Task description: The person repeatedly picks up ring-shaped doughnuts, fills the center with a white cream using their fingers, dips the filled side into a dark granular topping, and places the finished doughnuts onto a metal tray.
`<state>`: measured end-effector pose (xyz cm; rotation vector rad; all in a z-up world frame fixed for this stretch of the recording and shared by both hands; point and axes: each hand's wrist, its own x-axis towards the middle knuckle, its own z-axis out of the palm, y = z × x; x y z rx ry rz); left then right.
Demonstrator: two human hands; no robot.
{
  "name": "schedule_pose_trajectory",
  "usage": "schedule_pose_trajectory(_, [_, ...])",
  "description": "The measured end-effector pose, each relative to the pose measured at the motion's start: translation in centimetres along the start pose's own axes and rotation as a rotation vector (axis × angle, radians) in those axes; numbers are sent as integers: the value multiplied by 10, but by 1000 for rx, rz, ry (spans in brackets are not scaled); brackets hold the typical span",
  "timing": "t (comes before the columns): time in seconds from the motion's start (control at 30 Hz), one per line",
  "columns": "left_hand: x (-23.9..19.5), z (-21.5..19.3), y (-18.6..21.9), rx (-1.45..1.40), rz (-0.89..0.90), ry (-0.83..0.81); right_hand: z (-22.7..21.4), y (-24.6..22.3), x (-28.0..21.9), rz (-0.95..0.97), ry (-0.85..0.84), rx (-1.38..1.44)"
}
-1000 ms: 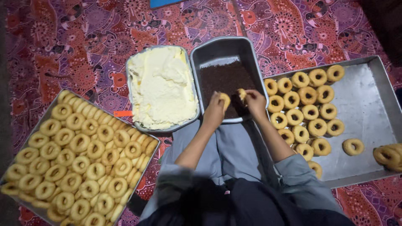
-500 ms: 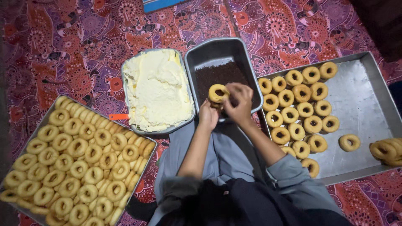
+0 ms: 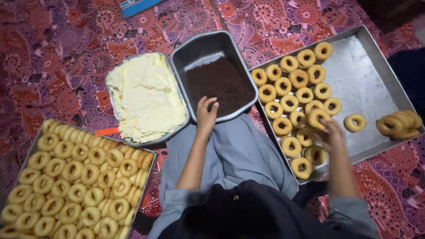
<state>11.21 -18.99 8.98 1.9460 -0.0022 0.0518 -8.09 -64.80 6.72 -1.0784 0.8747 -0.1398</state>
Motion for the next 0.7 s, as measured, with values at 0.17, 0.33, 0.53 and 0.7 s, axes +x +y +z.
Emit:
schedule_pose_trajectory(0.17, [-8, 11, 3, 8, 34, 21, -105, -49, -1, 51, 6, -334])
schedule_pose_trajectory(0.33, [-25, 30, 22, -51, 13, -26, -105, -42, 14, 376, -334, -534])
schedule_pose_trajectory(0.53, [-34, 25, 38, -35, -4, -3, -115, -53, 41, 365, -243, -848])
schedule_pose_trajectory(0.7, [-25, 31, 41, 18, -6, 39, -121, -67, 77, -184, 518, -992])
